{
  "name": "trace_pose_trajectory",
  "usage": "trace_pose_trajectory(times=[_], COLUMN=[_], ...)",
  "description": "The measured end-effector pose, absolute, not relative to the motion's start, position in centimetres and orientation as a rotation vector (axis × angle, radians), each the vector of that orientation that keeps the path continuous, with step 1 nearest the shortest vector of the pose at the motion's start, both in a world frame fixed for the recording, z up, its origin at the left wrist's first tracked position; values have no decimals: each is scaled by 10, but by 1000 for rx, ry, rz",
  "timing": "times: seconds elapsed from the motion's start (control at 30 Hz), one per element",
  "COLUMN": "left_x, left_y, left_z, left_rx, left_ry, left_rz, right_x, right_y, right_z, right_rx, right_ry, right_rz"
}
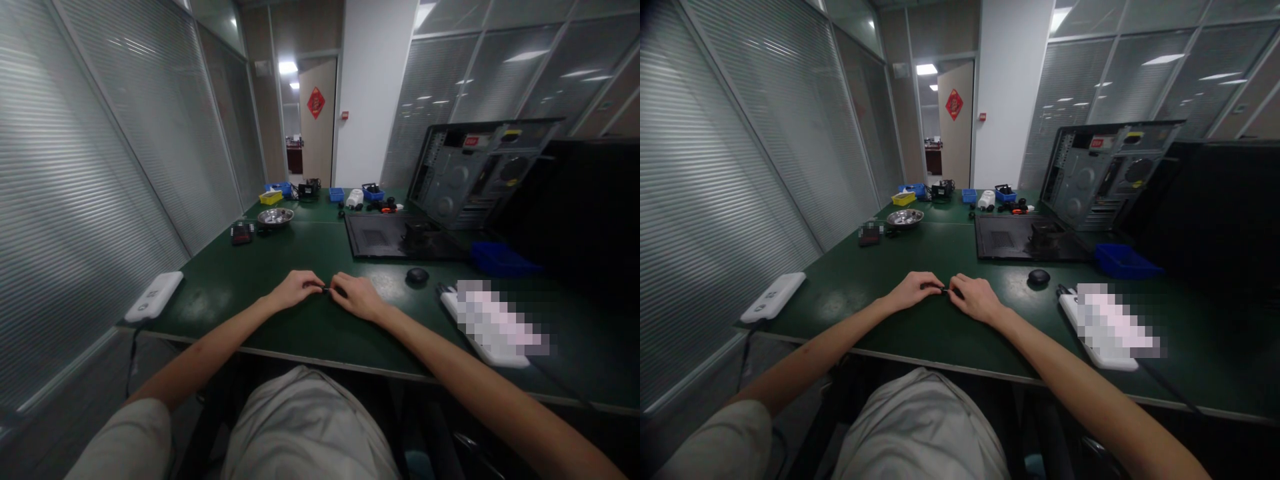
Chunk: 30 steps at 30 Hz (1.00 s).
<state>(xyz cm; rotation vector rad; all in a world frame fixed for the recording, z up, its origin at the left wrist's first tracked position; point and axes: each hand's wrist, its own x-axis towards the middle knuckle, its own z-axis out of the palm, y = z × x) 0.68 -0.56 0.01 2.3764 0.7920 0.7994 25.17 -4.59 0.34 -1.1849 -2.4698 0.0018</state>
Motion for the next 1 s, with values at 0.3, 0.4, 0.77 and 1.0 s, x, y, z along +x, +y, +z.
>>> trace_pose_trajectory(times=[0.3,0.4,0.77,1.0], left_x=[14,14,7,6], left_y=[-6,-5,4,9], left_z=[-5,-5,-3,-7], left_rx=[2319,2283,2325,2510], left_ry=[823,807,811,826], left_rz=[842,850,898,819], right_x=[249,249,250,249], right_y=[-45,-45,-45,-44], right_z=[2,2,2,2], right_rx=[-1207,-1219,-1247,-1217], right_ry=[-2490,-2487,-2491,-2479], right_rz=[-11,8,5,13])
